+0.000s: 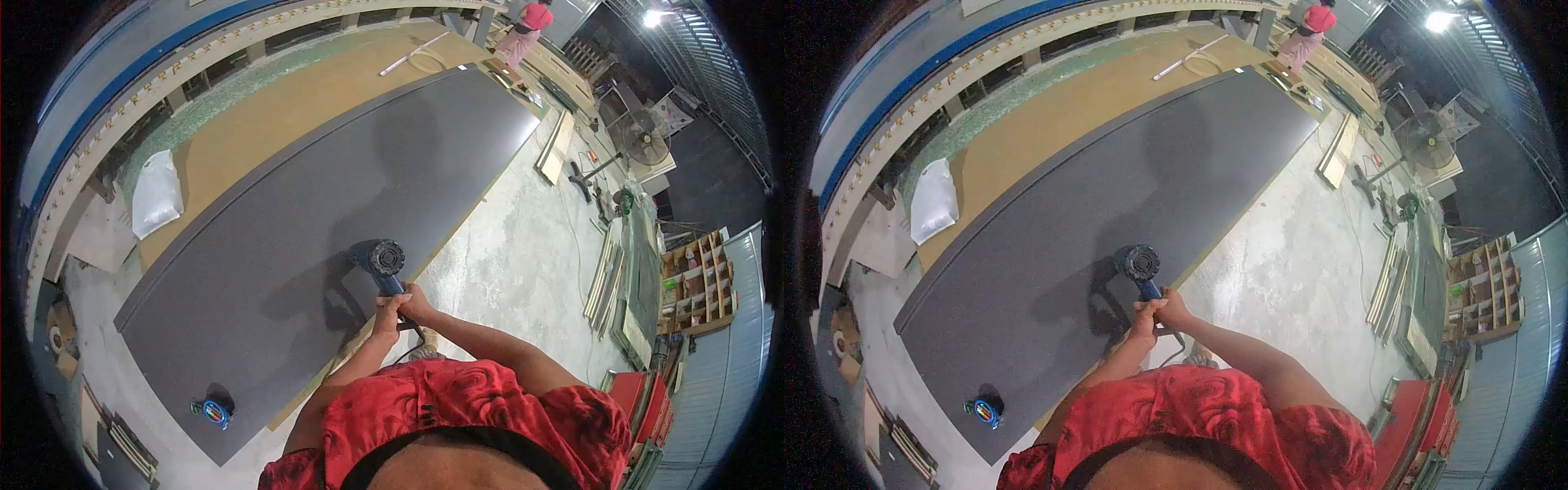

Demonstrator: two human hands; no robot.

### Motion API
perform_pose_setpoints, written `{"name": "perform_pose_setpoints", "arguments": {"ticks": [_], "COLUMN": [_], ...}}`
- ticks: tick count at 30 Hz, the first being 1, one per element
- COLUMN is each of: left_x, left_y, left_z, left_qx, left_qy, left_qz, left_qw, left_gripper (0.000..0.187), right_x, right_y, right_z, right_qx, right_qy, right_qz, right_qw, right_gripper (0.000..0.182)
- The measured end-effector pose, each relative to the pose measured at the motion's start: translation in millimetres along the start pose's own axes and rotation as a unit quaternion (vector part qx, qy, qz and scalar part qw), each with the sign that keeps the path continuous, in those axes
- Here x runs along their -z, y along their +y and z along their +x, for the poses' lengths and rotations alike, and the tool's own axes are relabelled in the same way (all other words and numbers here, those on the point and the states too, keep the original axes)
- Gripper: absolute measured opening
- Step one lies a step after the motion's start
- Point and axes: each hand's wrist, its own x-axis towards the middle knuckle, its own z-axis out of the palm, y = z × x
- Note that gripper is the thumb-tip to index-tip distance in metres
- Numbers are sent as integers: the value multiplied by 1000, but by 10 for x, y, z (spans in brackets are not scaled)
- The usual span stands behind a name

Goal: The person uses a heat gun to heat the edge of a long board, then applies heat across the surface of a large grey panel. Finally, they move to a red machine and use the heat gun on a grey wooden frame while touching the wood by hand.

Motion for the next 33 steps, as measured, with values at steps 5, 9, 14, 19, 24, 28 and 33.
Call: {"name": "perform_pose_setpoints", "arguments": {"ticks": [5, 9, 14, 19, 24, 28, 33], "left_x": [-41, -124, -62, -94, -38, 7, 23], "left_y": [76, 161, 84, 148, 109, 67, 37], "left_z": [-40, -158, -43, -60, -2, 35, 20], "left_qx": [18, 40, 26, 29, 36, 23, 18], "left_qy": [-12, 3, -1, 0, -9, -16, -8], "left_qz": [0, 1, -6, 0, 8, 11, 10], "left_qw": [1000, 999, 1000, 1000, 999, 1000, 1000], "left_gripper": [54, 49, 42, 47, 52, 55, 55], "right_x": [18, 22, 46, 26, 18, 21, -1], "right_y": [198, 401, 275, 222, 207, 193, 277], "right_z": [149, 277, 212, 213, 196, 190, 199], "right_qx": [-16, 24, 2, 11, 2, -7, 11], "right_qy": [-4, 17, 21, 51, 59, 57, 69], "right_qz": [1, -66, -103, -119, -124, -139, -154], "right_qw": [1000, 997, 994, 991, 991, 989, 986], "right_gripper": [48, 50, 52, 48, 50, 55, 51]}}
